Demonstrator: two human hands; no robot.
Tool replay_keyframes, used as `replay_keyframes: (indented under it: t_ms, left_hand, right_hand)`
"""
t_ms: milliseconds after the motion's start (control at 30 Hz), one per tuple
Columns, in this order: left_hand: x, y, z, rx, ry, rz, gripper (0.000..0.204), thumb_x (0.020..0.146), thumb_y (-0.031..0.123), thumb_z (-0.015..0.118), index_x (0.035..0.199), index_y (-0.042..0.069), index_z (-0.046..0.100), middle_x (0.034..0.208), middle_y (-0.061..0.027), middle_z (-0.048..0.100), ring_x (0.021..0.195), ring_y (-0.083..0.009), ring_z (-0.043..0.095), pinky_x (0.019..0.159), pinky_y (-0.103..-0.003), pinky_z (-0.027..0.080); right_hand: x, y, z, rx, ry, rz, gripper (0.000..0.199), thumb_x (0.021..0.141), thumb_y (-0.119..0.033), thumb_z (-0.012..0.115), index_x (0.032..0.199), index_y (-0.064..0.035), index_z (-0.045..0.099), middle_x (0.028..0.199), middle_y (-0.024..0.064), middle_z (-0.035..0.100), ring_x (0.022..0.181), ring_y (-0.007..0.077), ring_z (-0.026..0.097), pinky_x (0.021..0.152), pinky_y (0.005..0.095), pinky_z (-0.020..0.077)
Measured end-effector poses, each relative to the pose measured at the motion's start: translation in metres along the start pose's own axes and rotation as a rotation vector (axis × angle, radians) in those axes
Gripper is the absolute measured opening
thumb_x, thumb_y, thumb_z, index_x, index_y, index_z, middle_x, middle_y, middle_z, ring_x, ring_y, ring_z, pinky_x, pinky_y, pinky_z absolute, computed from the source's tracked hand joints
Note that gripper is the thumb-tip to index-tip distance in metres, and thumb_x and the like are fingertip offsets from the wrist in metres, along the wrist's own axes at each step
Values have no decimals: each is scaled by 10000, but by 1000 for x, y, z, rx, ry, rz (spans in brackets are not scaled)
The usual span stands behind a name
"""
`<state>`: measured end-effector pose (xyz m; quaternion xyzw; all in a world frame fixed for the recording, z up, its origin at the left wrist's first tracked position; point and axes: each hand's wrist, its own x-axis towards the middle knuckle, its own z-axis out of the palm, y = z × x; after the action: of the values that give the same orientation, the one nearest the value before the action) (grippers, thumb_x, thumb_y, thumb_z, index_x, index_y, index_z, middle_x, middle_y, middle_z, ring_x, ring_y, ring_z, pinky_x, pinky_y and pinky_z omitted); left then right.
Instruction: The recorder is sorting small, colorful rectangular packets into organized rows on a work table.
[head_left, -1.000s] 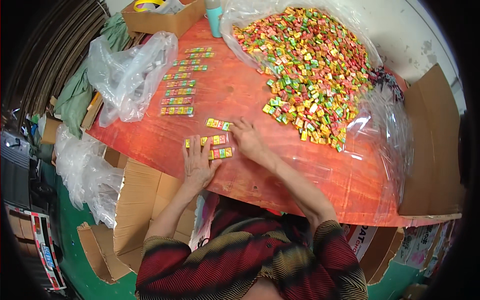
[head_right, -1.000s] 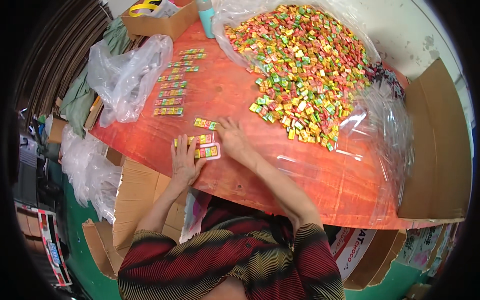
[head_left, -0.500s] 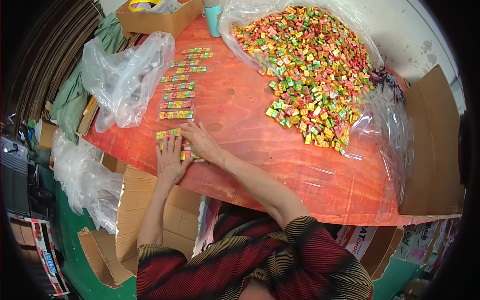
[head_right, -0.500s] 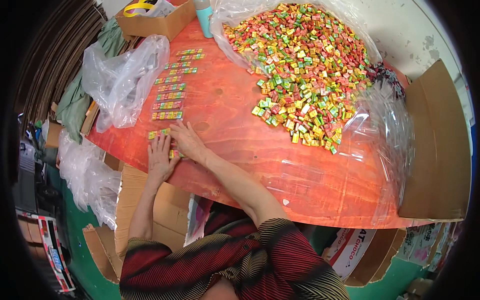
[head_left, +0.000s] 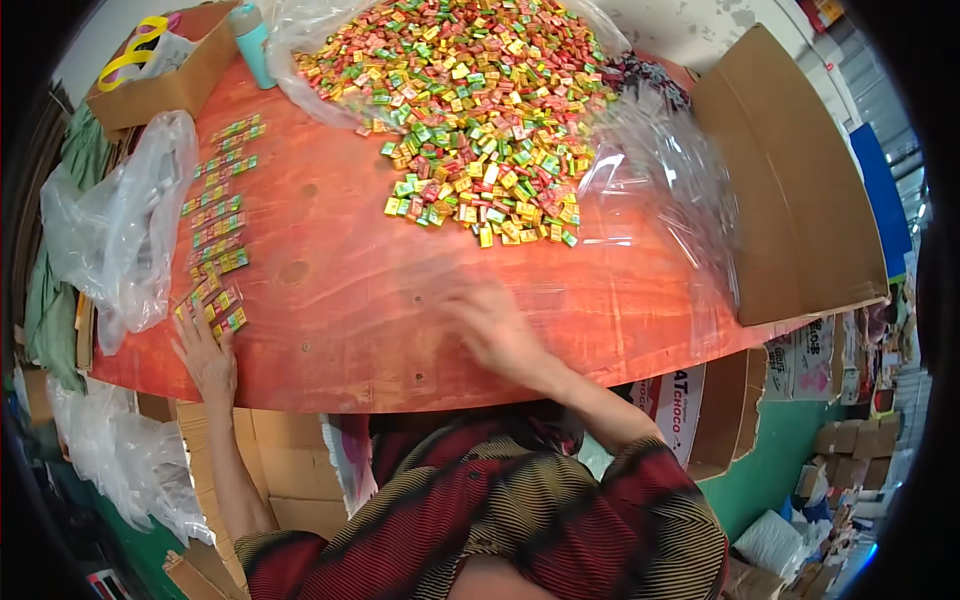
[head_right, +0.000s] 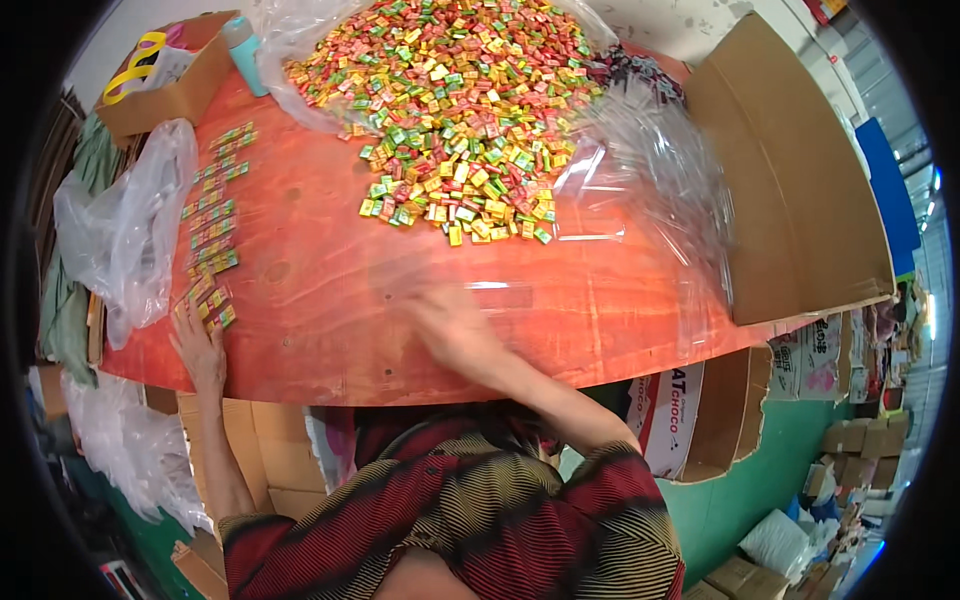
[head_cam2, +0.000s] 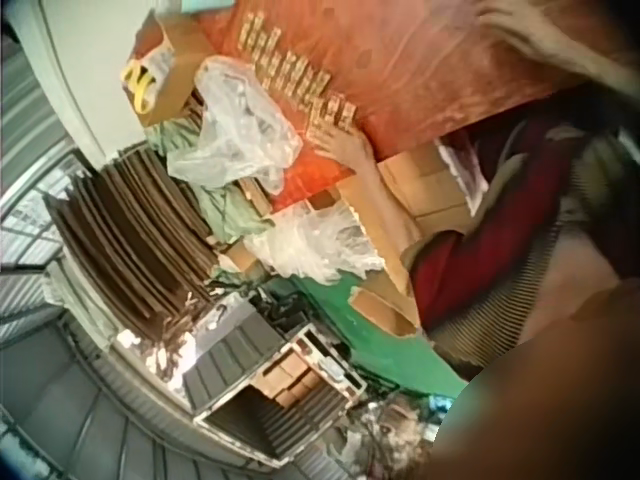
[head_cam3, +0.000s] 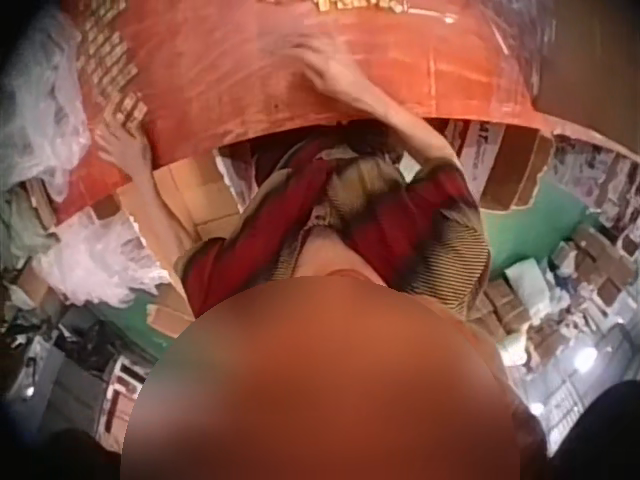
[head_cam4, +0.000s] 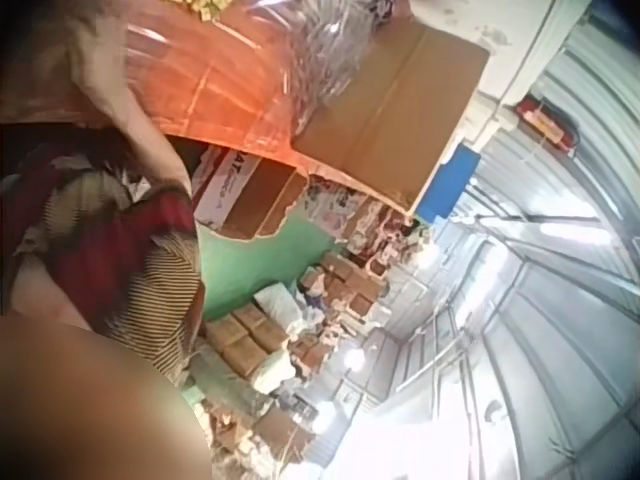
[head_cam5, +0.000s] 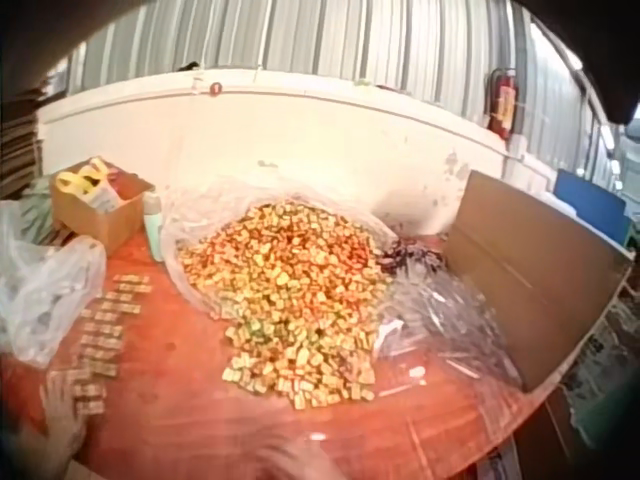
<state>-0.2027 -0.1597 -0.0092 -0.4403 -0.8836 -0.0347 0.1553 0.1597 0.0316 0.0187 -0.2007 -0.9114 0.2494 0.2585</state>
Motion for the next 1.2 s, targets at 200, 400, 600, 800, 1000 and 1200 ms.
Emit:
replay_keyframes:
  t_ms: [200, 400, 600, 800, 1000, 1200]
  left_hand:
    - [1, 114, -21, -355, 55, 363, 423, 829, 206, 529, 1214, 47, 456, 1267, -156, 424, 1207, -342, 341, 1006, -461, 246]
    - [28, 249, -13, -468, 52, 403, 465, 799, 173, 574, 1231, 61, 440, 1335, -194, 328, 1215, -379, 333, 997, -456, 285]
    - [39, 304, 13, -739, 13, 476, 437, 786, 168, 574, 1186, 25, 469, 1363, -221, 247, 1221, -415, 277, 967, -535, 274]
    - [-24, 289, -41, -750, -35, 447, 423, 829, 259, 515, 1175, 19, 477, 1343, -226, 302, 1250, -411, 259, 963, -589, 233]
    - [-94, 273, -48, -650, -239, 806, 538, 756, 367, 594, 1162, 28, 494, 1288, -205, 372, 1234, -385, 294, 963, -573, 239]
    - [-67, 261, -42, -610, -173, 903, 526, 735, 395, 607, 1143, 73, 528, 1262, -192, 400, 1226, -376, 306, 957, -573, 254]
  right_hand:
    - [-75, 40, -23, -406, 100, 326, 271, 776, -158, 599, 1035, -78, 583, 1103, 109, 528, 1144, 309, 419, 938, 506, 297]
    - [-53, 18, -24, -334, 92, 291, 234, 772, -127, 592, 997, -65, 583, 1064, 113, 543, 1038, 298, 483, 872, 444, 363]
    - [35, 52, -7, -324, 173, 199, 299, 738, -60, 550, 1036, -37, 547, 986, 124, 543, 863, 298, 525, 735, 383, 438]
    - [17, 73, 5, -428, 167, 197, 282, 767, -65, 520, 1047, -40, 544, 1077, 140, 497, 891, 310, 502, 751, 398, 427]
    - [6, 65, -2, -392, 119, 133, 243, 790, -102, 529, 1027, -58, 563, 1047, 124, 523, 899, 295, 497, 757, 399, 407]
    - [10, 63, -13, -360, -22, 207, 192, 761, -115, 562, 942, -55, 583, 1024, 115, 554, 857, 286, 545, 689, 399, 449]
